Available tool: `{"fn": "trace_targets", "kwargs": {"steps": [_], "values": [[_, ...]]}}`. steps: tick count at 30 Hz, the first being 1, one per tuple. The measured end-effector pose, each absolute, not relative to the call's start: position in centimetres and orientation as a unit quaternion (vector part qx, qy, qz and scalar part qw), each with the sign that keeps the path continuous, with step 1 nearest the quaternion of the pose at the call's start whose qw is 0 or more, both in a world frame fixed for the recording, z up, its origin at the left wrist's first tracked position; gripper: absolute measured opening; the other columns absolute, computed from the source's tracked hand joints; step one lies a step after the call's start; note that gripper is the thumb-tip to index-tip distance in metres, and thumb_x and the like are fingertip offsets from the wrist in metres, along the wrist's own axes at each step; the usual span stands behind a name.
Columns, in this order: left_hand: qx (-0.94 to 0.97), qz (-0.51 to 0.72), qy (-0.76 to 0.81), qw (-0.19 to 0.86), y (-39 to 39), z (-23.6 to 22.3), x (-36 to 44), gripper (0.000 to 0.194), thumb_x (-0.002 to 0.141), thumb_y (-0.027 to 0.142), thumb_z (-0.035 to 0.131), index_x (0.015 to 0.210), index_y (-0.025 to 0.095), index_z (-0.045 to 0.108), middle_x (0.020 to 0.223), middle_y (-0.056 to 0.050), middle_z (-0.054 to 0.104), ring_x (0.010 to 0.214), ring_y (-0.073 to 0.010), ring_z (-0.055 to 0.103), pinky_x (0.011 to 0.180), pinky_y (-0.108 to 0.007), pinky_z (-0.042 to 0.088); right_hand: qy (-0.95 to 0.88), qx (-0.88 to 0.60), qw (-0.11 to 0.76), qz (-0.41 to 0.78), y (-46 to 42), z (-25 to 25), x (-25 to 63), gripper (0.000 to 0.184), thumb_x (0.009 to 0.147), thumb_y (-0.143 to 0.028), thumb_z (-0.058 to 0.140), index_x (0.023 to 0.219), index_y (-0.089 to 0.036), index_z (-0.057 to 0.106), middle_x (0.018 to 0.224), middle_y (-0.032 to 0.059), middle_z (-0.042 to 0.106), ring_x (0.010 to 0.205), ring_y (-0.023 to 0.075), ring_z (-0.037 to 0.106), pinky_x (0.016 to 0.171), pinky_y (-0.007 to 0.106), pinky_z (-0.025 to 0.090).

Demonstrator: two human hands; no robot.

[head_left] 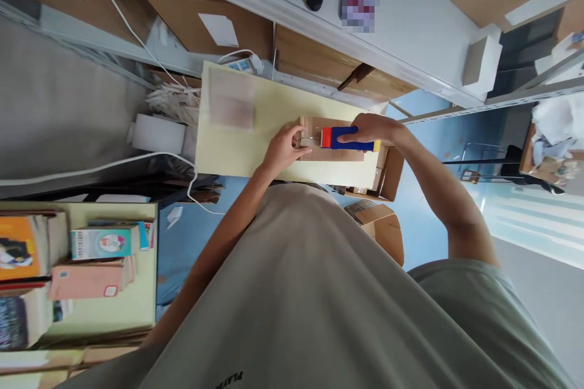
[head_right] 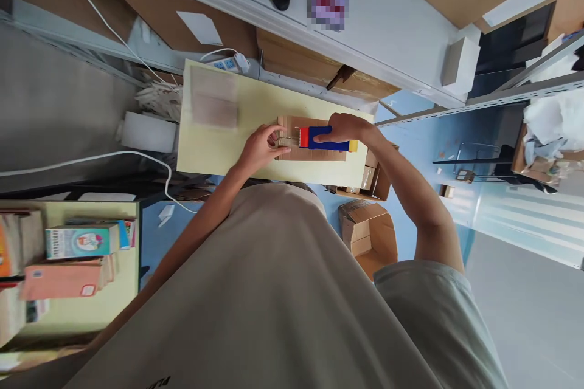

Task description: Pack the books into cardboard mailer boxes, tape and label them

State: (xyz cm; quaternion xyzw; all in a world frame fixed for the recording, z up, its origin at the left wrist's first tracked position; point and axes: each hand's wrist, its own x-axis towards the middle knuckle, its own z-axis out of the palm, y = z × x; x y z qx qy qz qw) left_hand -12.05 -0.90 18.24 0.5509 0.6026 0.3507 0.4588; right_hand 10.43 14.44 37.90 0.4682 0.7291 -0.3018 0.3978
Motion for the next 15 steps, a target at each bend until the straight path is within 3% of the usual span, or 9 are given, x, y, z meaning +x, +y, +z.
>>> {"fn": "trace_targets", "kwargs": {"steps": [3, 5, 7, 9, 12, 15], "values": [[0.569, 0.316, 0.623, 0.434, -1.4, 19.1, -11.7, 0.060, 0.087, 0.034, 0.103, 0.141, 0.025, 0.080, 0.120, -0.009, 0.074, 0.111, -0.0305, 0.075, 0.109, -0.045, 0.062, 0.733, 0.465, 0.387, -0.310, 14.5, 35.7, 11.7, 0.074, 0.092, -0.089, 0.079, 0.092, -0.015, 0.082, 0.077, 0.0116, 0.076, 0.076, 0.0236, 0.069, 0.073, 0.037, 0.047], [0.606, 0.273, 0.633, 0.396, -1.6, 19.8, -11.2, 0.075, 0.086, 0.041, 0.103, 0.153, 0.024, 0.074, 0.146, -0.017, 0.072, 0.138, -0.0391, 0.070, 0.125, -0.053, 0.056, 0.735, 0.459, 0.378, -0.327, 14.4, 34.9, 12.3, 0.073, 0.093, -0.088, 0.079, 0.092, -0.015, 0.082, 0.077, 0.0123, 0.076, 0.077, 0.0248, 0.071, 0.073, 0.037, 0.048], [0.662, 0.219, 0.620, 0.359, -1.4, 20.4, -10.4, 0.111, 0.080, 0.052, 0.107, 0.174, 0.019, 0.057, 0.178, -0.026, 0.052, 0.169, -0.0505, 0.047, 0.141, -0.064, 0.040, 0.739, 0.449, 0.366, -0.344, 14.2, 34.6, 12.8, 0.071, 0.095, -0.087, 0.078, 0.094, -0.016, 0.082, 0.076, 0.0127, 0.076, 0.078, 0.0261, 0.072, 0.073, 0.038, 0.050], [0.718, 0.169, 0.585, 0.338, -0.9, 20.6, -9.4, 0.144, 0.075, 0.062, 0.108, 0.188, 0.015, 0.033, 0.195, -0.030, 0.025, 0.182, -0.0577, 0.017, 0.147, -0.073, 0.018, 0.745, 0.441, 0.356, -0.351, 14.0, 34.6, 13.0, 0.070, 0.096, -0.085, 0.078, 0.100, -0.016, 0.082, 0.075, 0.0127, 0.076, 0.079, 0.0278, 0.073, 0.074, 0.038, 0.051], [0.766, 0.115, 0.545, 0.322, 0.0, 20.5, -8.1, 0.158, 0.075, 0.063, 0.105, 0.193, 0.009, 0.014, 0.198, -0.033, 0.012, 0.184, -0.0600, 0.002, 0.147, -0.078, 0.000, 0.751, 0.435, 0.340, -0.363, 13.7, 34.7, 13.2, 0.070, 0.096, -0.082, 0.080, 0.111, -0.014, 0.083, 0.076, 0.0134, 0.077, 0.084, 0.0307, 0.076, 0.077, 0.039, 0.053], [0.779, 0.074, 0.541, 0.309, 0.4, 20.4, -7.6, 0.157, 0.074, 0.055, 0.102, 0.191, 0.001, 0.013, 0.194, -0.037, 0.020, 0.183, -0.0620, 0.006, 0.147, -0.078, 0.001, 0.751, 0.428, 0.329, -0.379, 13.3, 34.4, 13.9, 0.071, 0.095, -0.081, 0.082, 0.117, -0.013, 0.084, 0.080, 0.0144, 0.079, 0.088, 0.0323, 0.078, 0.079, 0.040, 0.054]]}}
